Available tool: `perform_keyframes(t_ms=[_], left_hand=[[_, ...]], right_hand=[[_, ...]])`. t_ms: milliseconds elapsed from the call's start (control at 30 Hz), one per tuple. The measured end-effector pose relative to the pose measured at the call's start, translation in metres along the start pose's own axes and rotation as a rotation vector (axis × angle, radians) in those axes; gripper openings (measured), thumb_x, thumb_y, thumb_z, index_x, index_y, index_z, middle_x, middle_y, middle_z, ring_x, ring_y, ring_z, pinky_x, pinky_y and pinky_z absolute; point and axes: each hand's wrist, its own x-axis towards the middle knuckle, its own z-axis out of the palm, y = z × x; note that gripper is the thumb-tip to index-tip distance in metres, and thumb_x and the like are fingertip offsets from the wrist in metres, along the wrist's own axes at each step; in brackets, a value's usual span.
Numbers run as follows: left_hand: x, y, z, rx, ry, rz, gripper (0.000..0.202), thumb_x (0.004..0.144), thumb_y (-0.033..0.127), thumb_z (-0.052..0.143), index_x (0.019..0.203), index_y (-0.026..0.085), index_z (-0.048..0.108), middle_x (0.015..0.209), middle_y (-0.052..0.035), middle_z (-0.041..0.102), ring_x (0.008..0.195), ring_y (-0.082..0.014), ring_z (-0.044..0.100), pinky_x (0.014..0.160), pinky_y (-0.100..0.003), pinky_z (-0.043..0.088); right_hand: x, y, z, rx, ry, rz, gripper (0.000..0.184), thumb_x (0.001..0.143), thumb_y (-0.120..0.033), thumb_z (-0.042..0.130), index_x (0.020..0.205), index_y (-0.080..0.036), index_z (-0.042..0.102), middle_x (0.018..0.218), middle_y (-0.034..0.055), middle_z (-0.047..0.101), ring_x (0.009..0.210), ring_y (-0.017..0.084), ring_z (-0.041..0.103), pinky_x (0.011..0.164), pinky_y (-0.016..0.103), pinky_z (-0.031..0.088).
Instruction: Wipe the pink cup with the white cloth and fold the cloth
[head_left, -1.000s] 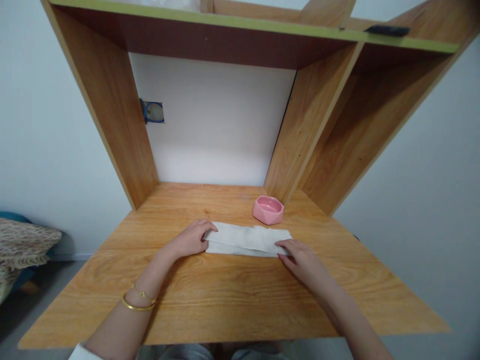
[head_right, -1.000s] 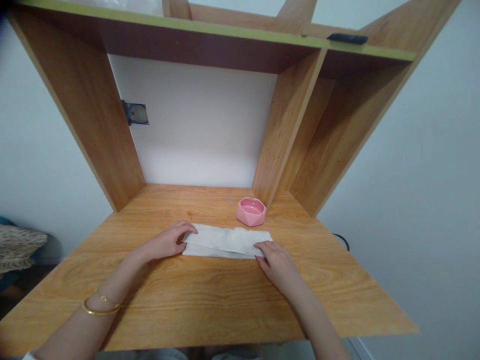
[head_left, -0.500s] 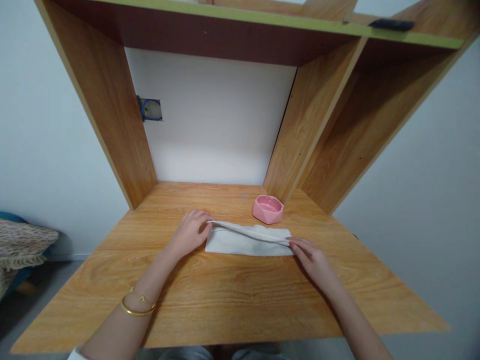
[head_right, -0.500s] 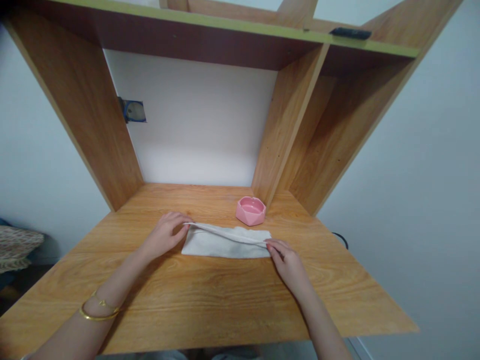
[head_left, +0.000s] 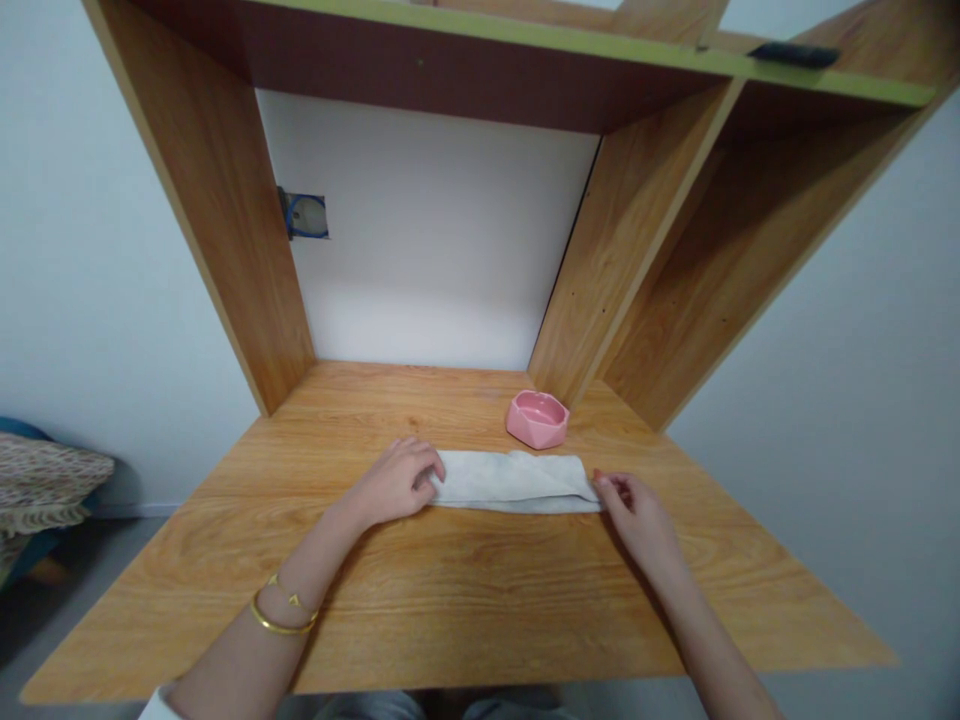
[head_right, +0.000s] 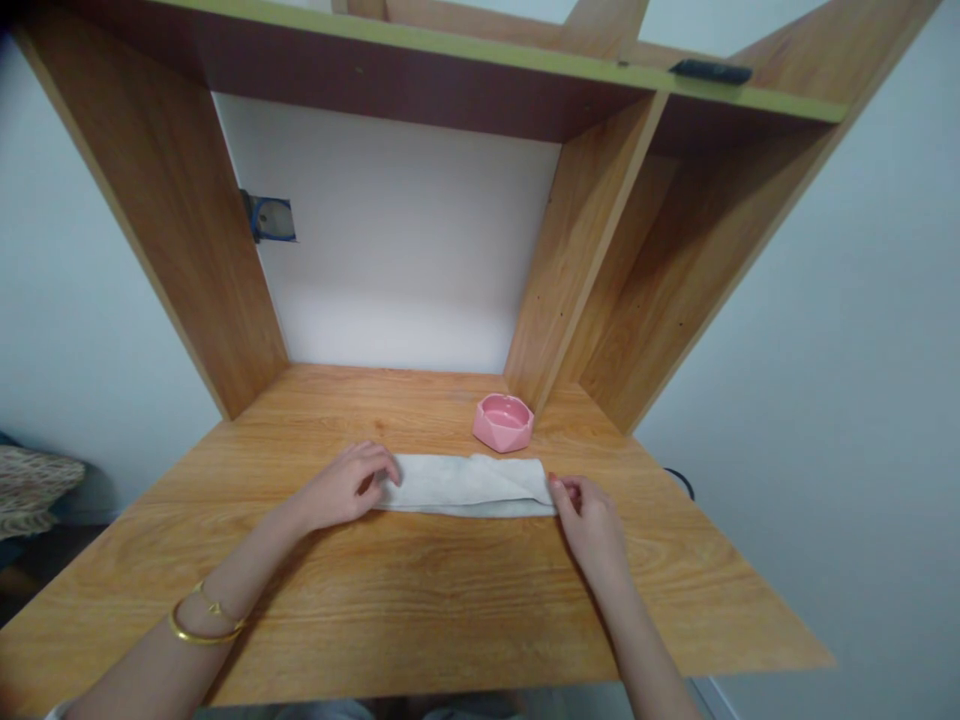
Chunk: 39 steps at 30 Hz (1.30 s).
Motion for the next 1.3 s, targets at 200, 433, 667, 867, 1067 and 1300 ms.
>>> perform_keyframes(t_ms=[200, 433, 667, 867, 1067, 1300], left_hand=[[0.0, 0.003, 0.004, -0.024, 0.007, 0.042, 0.023, 0.069, 0.014, 0.048, 0.089, 0.021, 0.057, 0.09, -0.0038, 0.056, 0.091, -0.0217, 0.047, 0.083, -0.034, 0.036], [-0.002, -0.002, 0.007, -0.006, -0.122, -0.004, 0.023, 0.061, 0.014, 0.051, 0.083, 0.02, 0.051, 0.088, -0.0029, 0.052, 0.087, -0.0206, 0.045, 0.078, -0.031, 0.036], [0.0, -0.008, 0.008, -0.008, -0.12, -0.04, 0.014, 0.063, 0.008, 0.045, 0.071, 0.019, 0.049, 0.078, -0.0012, 0.05, 0.079, -0.0171, 0.045, 0.077, -0.03, 0.035], [0.0, -0.008, 0.01, -0.017, -0.104, -0.04, 0.015, 0.064, 0.005, 0.042, 0.065, 0.018, 0.05, 0.077, -0.0023, 0.052, 0.08, -0.0175, 0.046, 0.077, -0.03, 0.036], [0.001, -0.009, 0.008, -0.031, 0.043, 0.003, 0.03, 0.064, 0.005, 0.043, 0.085, 0.02, 0.058, 0.094, -0.0032, 0.053, 0.095, -0.0202, 0.045, 0.089, -0.035, 0.035], [0.001, -0.017, 0.022, -0.043, 0.093, -0.037, 0.035, 0.073, 0.007, 0.04, 0.097, 0.022, 0.06, 0.12, -0.005, 0.047, 0.115, -0.0214, 0.039, 0.099, -0.038, 0.029]], right_hand=[[0.002, -0.005, -0.008, -0.108, -0.085, -0.248, 0.033, 0.076, -0.046, 0.048, 0.089, -0.018, 0.057, 0.081, 0.0071, 0.061, 0.076, 0.021, 0.054, 0.071, 0.032, 0.041], [-0.007, -0.009, -0.009, -0.288, -0.146, -0.34, 0.019, 0.078, -0.032, 0.045, 0.08, -0.021, 0.061, 0.083, 0.0057, 0.062, 0.081, 0.022, 0.052, 0.074, 0.035, 0.037], [-0.016, -0.016, -0.017, -0.394, -0.123, -0.369, 0.021, 0.076, -0.023, 0.042, 0.08, -0.023, 0.063, 0.087, 0.0052, 0.062, 0.084, 0.022, 0.052, 0.072, 0.033, 0.034], [-0.009, -0.012, -0.016, -0.373, -0.121, -0.128, 0.024, 0.078, -0.03, 0.039, 0.08, -0.018, 0.06, 0.087, 0.0098, 0.062, 0.084, 0.024, 0.055, 0.074, 0.034, 0.038], [0.004, -0.004, -0.006, -0.304, -0.226, 0.055, 0.029, 0.07, -0.048, 0.051, 0.068, -0.02, 0.053, 0.072, 0.0074, 0.061, 0.072, 0.022, 0.056, 0.065, 0.032, 0.04], [0.028, -0.023, -0.025, -0.06, -0.236, 0.119, 0.014, 0.064, -0.033, 0.048, 0.067, -0.022, 0.04, 0.057, -0.0021, 0.053, 0.053, 0.015, 0.052, 0.052, 0.024, 0.036]])
